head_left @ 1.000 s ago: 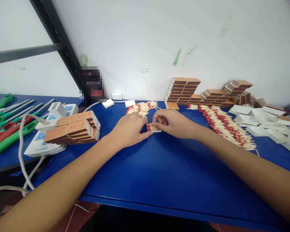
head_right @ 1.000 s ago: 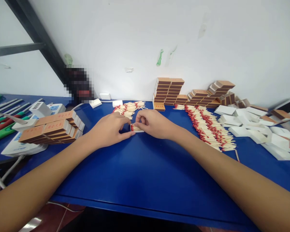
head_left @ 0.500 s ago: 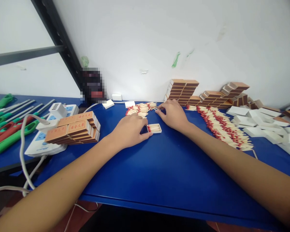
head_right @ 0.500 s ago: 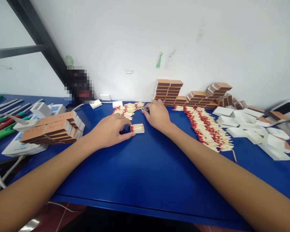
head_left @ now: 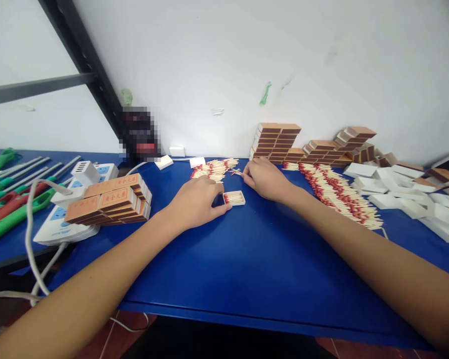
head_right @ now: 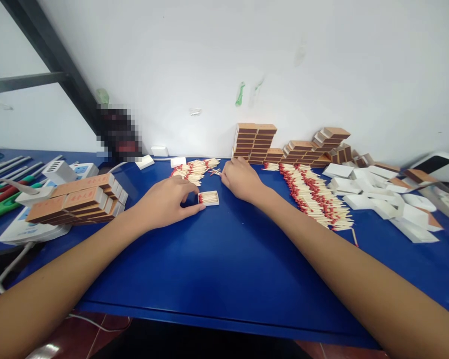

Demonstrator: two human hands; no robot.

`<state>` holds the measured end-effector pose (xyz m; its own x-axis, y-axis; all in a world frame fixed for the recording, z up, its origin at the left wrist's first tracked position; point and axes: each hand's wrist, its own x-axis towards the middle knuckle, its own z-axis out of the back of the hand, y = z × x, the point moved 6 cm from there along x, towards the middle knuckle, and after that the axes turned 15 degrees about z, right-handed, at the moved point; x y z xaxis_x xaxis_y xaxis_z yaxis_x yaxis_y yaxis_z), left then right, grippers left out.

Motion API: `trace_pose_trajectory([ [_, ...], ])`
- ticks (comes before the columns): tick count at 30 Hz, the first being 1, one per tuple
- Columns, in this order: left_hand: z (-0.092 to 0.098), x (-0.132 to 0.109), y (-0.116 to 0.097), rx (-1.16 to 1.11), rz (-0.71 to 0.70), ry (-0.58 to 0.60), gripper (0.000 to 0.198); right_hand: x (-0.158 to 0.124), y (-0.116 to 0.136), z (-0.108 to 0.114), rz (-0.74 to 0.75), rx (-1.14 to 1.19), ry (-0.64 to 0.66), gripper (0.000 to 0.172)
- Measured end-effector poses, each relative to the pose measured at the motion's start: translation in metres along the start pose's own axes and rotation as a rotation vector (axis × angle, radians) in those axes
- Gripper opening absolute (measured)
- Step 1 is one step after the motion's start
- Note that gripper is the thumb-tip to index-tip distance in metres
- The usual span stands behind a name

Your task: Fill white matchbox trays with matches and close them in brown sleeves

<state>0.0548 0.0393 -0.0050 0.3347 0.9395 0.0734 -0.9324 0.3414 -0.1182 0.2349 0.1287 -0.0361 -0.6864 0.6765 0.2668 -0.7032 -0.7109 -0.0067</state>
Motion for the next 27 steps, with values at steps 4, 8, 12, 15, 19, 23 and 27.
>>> trace_pose_trajectory([
  [4, 0.0, 0.0, 0.001, -0.01, 0.005, 0.002, 0.034, -0.002, 0.001, 0.011, 0.0, 0.118, 0.001, 0.018],
  [8, 0.001, 0.0, 0.001, -0.005, 0.01, -0.001, 0.034, -0.013, 0.01, 0.023, 0.025, 0.376, 0.031, 0.016],
  [12, 0.001, 0.0, 0.001, -0.003, 0.0, 0.002, 0.033, -0.023, 0.031, 0.034, 0.108, 0.489, 0.083, 0.023],
  [15, 0.002, 0.001, 0.001, 0.002, 0.008, -0.001, 0.033, -0.024, 0.046, 0.039, 0.145, 0.505, 0.12, 0.019],
  [19, 0.002, 0.0, 0.001, 0.009, 0.009, 0.003, 0.033, -0.023, 0.055, 0.039, 0.16, 0.548, 0.177, 0.013],
  [23, 0.001, 0.0, 0.001, 0.003, 0.01, 0.004, 0.033, -0.022, 0.057, 0.04, 0.159, 0.543, 0.183, 0.011],
  [27, 0.001, 0.001, 0.002, -0.004, 0.014, 0.01, 0.033, -0.023, 0.057, 0.041, 0.164, 0.547, 0.201, 0.011],
])
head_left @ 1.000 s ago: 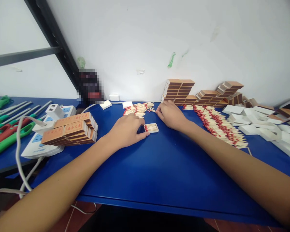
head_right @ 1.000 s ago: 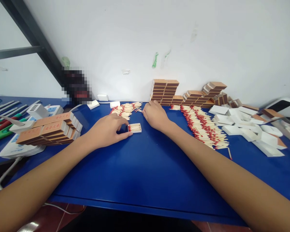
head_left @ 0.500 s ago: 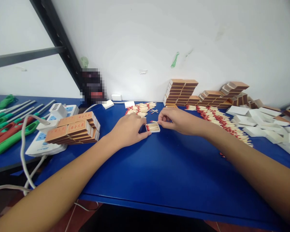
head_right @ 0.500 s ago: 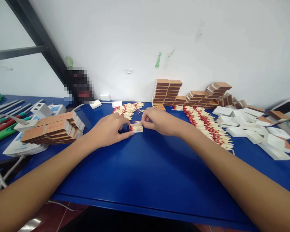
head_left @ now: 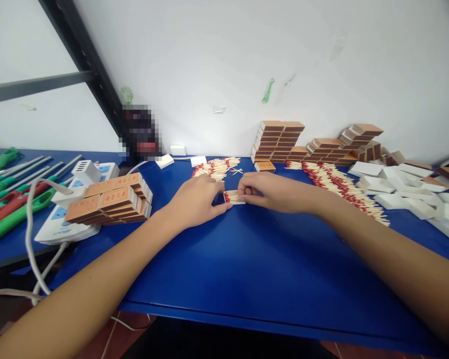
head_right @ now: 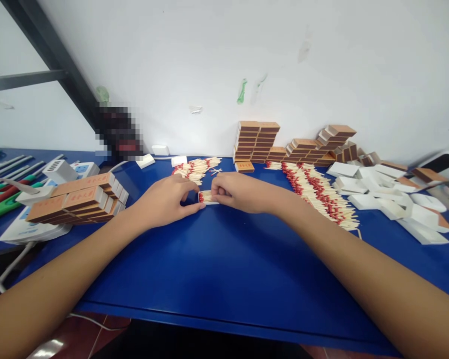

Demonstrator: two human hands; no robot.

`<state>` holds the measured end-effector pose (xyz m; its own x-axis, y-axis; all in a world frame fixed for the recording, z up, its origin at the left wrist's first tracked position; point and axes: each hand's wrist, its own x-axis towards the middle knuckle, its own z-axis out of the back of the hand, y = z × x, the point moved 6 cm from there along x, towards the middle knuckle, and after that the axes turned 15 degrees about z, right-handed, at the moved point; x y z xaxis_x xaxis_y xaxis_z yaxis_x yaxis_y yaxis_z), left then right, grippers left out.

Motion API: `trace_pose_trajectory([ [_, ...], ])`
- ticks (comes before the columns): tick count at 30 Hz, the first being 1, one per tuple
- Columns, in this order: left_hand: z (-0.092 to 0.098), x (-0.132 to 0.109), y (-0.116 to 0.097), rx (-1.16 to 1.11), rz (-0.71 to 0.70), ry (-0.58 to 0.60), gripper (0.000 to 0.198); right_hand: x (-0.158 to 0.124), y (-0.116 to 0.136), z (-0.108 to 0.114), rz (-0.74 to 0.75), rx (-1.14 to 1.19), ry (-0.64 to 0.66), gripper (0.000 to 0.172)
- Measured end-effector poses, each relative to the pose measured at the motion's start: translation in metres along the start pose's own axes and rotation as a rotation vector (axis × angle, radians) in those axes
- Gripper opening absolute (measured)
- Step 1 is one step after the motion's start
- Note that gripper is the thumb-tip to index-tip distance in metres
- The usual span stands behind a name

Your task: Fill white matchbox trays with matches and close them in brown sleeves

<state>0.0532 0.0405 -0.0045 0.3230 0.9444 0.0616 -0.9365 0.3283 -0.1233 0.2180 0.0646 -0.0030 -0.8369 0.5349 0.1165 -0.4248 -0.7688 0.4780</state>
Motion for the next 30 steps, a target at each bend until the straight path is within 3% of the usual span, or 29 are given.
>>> trace_pose_trajectory([
  [11, 0.0, 0.0, -0.001, -0.012, -0.014, 0.0, 0.029, 0.005, -0.003, -0.006, 0.004, 0.058, -0.107, 0.022],
  [19, 0.0, 0.0, -0.002, -0.016, -0.024, 0.009, 0.027, 0.007, 0.001, -0.008, 0.029, 0.088, -0.103, 0.013],
  [30, 0.0, -0.001, -0.001, -0.035, -0.02, 0.008, 0.028, 0.003, -0.002, -0.006, 0.046, 0.159, -0.057, 0.02],
])
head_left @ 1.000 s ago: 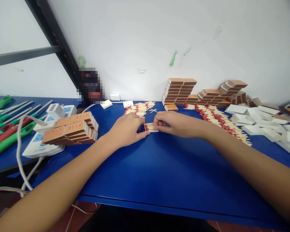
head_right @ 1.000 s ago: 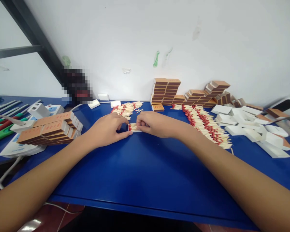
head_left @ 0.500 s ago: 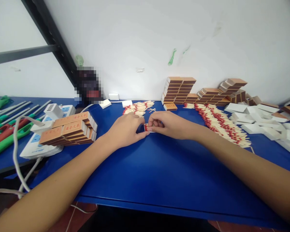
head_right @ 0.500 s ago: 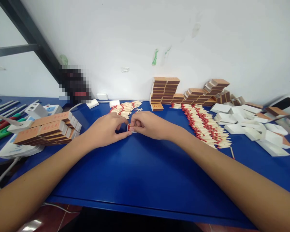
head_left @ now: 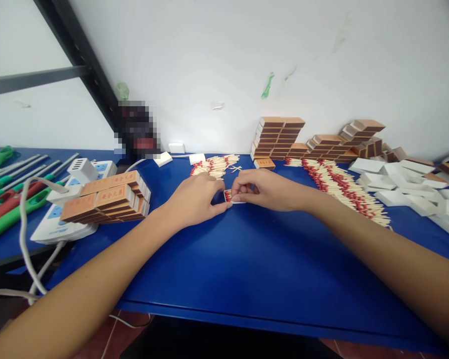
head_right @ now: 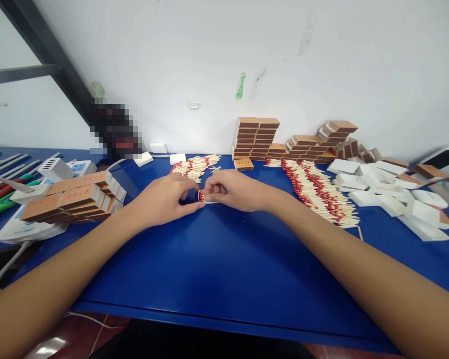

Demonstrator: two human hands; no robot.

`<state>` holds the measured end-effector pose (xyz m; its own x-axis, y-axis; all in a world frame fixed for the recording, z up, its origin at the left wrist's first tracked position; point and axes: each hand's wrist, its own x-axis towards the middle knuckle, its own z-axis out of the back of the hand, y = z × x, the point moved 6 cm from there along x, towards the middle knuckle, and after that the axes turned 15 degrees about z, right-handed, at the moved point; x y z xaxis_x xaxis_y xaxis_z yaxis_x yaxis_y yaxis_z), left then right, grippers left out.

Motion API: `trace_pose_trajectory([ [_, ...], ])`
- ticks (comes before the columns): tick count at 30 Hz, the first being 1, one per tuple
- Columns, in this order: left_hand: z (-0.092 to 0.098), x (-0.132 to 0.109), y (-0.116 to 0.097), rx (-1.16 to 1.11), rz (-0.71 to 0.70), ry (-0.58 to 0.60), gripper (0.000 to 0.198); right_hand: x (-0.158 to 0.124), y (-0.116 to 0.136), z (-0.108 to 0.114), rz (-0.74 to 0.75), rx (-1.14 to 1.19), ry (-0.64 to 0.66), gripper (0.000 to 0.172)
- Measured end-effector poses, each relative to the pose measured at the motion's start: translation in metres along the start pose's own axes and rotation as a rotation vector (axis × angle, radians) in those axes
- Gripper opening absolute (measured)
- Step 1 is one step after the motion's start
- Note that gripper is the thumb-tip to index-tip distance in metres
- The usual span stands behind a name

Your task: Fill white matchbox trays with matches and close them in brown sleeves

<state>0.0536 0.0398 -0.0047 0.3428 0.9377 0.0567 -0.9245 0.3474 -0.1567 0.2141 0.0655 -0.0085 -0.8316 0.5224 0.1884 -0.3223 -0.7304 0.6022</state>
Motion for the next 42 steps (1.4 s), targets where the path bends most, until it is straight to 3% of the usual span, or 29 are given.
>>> trace_pose_trajectory([
  [16, -0.002, 0.001, 0.0, -0.009, -0.003, 0.019, 0.028, 0.0, -0.004, -0.001, -0.048, 0.002, -0.08, 0.022],
  [22, -0.002, 0.001, 0.001, -0.038, -0.01, 0.007, 0.033, 0.0, -0.003, 0.011, -0.036, -0.045, -0.124, 0.025],
  [28, -0.003, 0.0, 0.002, -0.066, -0.017, -0.028, 0.041, -0.008, -0.02, 0.041, -0.101, -0.126, -0.278, 0.029],
  [36, 0.0, -0.002, 0.0, -0.15, -0.085, -0.078, 0.027, -0.033, -0.049, 0.096, -0.221, -0.201, -0.441, 0.039],
  [38, 0.0, -0.002, 0.0, -0.175, -0.088, -0.073, 0.028, -0.045, -0.054, 0.115, -0.271, -0.251, -0.55, 0.037],
  [42, -0.004, 0.0, 0.001, -0.183, -0.065, -0.04, 0.028, -0.089, -0.058, 0.164, -0.438, -0.551, -0.963, 0.022],
])
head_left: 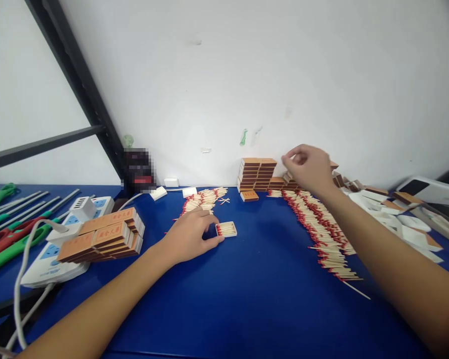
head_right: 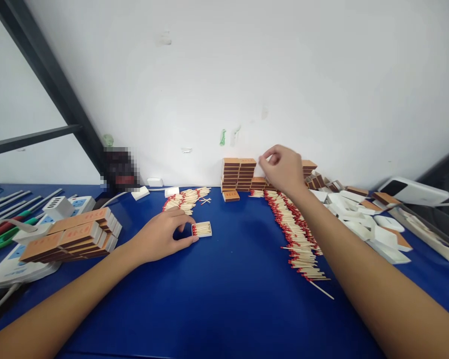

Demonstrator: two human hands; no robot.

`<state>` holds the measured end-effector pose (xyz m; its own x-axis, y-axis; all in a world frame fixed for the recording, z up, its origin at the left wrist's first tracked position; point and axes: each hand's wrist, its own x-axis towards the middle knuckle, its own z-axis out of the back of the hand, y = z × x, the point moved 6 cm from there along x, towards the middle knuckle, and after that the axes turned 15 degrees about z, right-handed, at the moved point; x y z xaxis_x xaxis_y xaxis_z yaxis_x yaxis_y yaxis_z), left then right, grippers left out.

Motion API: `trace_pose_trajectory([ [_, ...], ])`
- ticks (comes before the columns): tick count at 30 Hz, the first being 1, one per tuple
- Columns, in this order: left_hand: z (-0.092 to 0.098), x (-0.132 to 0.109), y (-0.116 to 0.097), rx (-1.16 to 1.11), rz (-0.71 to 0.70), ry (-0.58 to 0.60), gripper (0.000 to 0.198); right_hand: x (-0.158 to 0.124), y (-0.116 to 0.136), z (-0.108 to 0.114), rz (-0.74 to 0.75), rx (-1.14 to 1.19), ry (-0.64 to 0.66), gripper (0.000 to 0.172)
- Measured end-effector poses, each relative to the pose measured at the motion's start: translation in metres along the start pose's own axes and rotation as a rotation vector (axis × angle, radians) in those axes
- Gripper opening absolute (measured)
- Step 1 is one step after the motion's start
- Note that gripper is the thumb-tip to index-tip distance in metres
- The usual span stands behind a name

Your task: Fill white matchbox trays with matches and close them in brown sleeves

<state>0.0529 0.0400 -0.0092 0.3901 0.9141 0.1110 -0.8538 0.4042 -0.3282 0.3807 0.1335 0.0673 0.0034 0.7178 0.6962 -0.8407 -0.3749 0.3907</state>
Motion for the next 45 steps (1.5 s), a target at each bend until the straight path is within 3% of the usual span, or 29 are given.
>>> trace_pose_trajectory([
  [2, 0.0, 0.0, 0.0, -0.011, 0.001, -0.008, 0.027, 0.006, -0.022, 0.015, -0.048, -0.14, -0.04, 0.016],
  [4, 0.001, 0.0, -0.002, -0.021, -0.004, -0.015, 0.027, 0.011, -0.042, 0.012, -0.018, -0.216, 0.151, 0.012],
  [7, 0.001, 0.0, -0.002, -0.023, 0.001, 0.0, 0.027, 0.013, -0.065, -0.001, 0.077, -0.238, 0.416, 0.025],
  [11, 0.0, 0.0, -0.002, -0.004, -0.003, 0.003, 0.031, 0.01, -0.08, -0.015, 0.208, -0.437, 0.626, 0.037],
  [19, -0.001, 0.0, -0.003, 0.0, -0.007, -0.002, 0.027, 0.001, -0.087, -0.024, 0.258, -0.516, 0.662, 0.049],
  [25, 0.0, -0.001, -0.005, 0.003, -0.018, 0.001, 0.025, 0.0, -0.085, -0.026, 0.272, -0.505, 0.653, 0.037],
  [30, 0.0, -0.001, -0.004, 0.0, -0.02, -0.007, 0.025, 0.011, -0.062, -0.006, 0.289, -0.488, 0.546, 0.031],
  [35, 0.0, 0.0, -0.005, 0.0, -0.027, 0.001, 0.026, -0.008, 0.006, 0.014, 0.379, -0.36, 0.419, 0.039],
  [37, 0.0, 0.0, -0.007, -0.007, -0.037, -0.007, 0.025, -0.038, 0.04, 0.002, 0.454, -0.265, 0.498, 0.036],
  [40, -0.001, -0.001, -0.009, -0.024, -0.061, -0.021, 0.023, -0.09, 0.076, -0.029, 0.535, -0.154, 0.719, 0.028],
  [43, -0.002, -0.001, -0.009, -0.032, -0.066, -0.021, 0.023, -0.118, 0.087, -0.044, 0.5, -0.058, 0.835, 0.027],
  [45, -0.002, -0.001, -0.008, -0.031, -0.063, -0.014, 0.025, -0.122, 0.084, -0.044, 0.443, 0.039, 0.868, 0.041],
])
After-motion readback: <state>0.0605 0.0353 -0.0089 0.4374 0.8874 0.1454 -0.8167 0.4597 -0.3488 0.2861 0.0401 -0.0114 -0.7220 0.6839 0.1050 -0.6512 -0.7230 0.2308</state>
